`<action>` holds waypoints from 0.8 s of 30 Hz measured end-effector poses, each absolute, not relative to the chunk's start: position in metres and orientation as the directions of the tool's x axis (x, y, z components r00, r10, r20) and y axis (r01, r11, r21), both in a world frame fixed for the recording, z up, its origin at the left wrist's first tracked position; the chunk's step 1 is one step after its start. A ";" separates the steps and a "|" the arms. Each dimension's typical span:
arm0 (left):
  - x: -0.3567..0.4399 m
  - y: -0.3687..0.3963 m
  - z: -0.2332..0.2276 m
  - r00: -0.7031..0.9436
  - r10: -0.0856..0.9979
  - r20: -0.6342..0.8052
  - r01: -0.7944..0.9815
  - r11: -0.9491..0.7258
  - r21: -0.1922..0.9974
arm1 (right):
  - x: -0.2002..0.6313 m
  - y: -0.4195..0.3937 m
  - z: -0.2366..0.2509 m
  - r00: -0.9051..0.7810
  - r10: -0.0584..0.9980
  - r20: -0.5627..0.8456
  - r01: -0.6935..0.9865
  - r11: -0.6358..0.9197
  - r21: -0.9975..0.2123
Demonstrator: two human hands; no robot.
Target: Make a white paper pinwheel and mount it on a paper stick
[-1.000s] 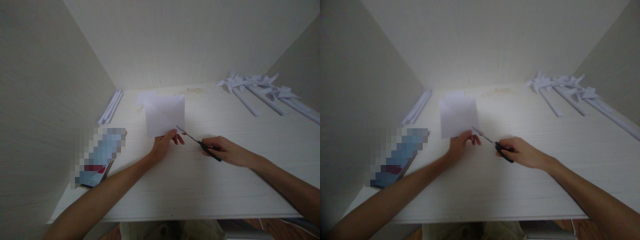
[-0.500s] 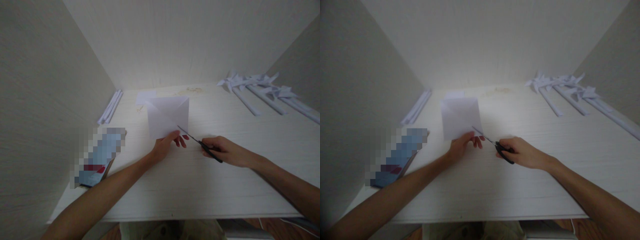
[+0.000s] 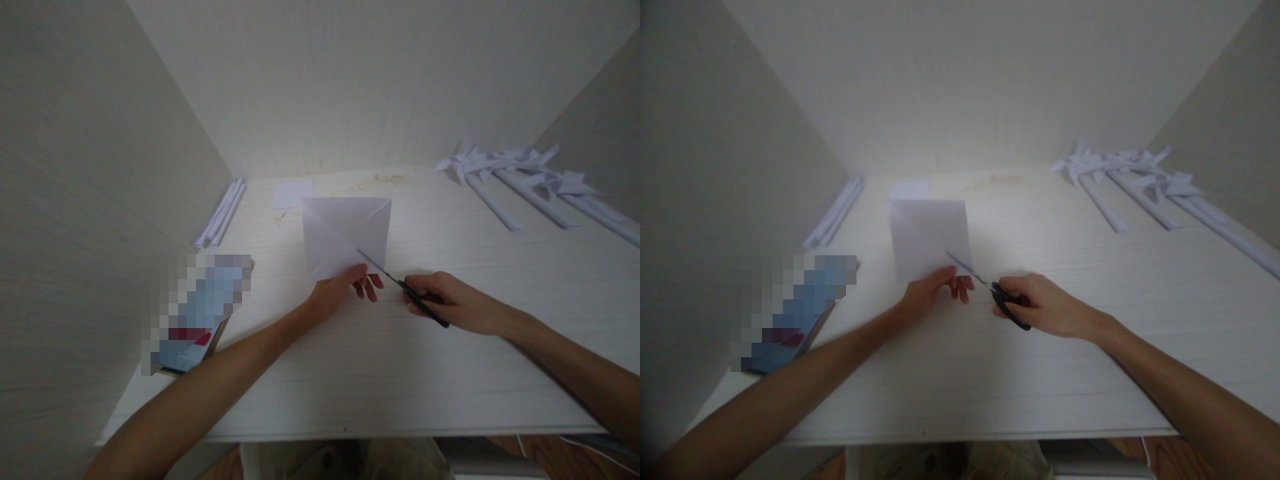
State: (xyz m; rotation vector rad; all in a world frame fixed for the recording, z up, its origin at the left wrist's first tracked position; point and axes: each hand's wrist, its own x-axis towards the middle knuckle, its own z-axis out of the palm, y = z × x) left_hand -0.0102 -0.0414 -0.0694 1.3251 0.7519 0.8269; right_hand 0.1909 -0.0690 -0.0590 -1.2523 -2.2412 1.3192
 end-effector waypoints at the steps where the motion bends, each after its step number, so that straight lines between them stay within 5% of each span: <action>1: -0.010 -0.041 -0.070 0.519 0.855 -0.003 -0.090 0.058 0.994 | 0.191 -0.069 -0.059 -0.598 0.778 -0.191 0.548 0.223 -0.806; 24: -0.010 -0.041 -0.072 0.485 0.872 -0.067 -0.064 0.113 0.992 | 0.191 -0.069 -0.058 -0.583 0.781 -0.224 0.524 0.151 -0.838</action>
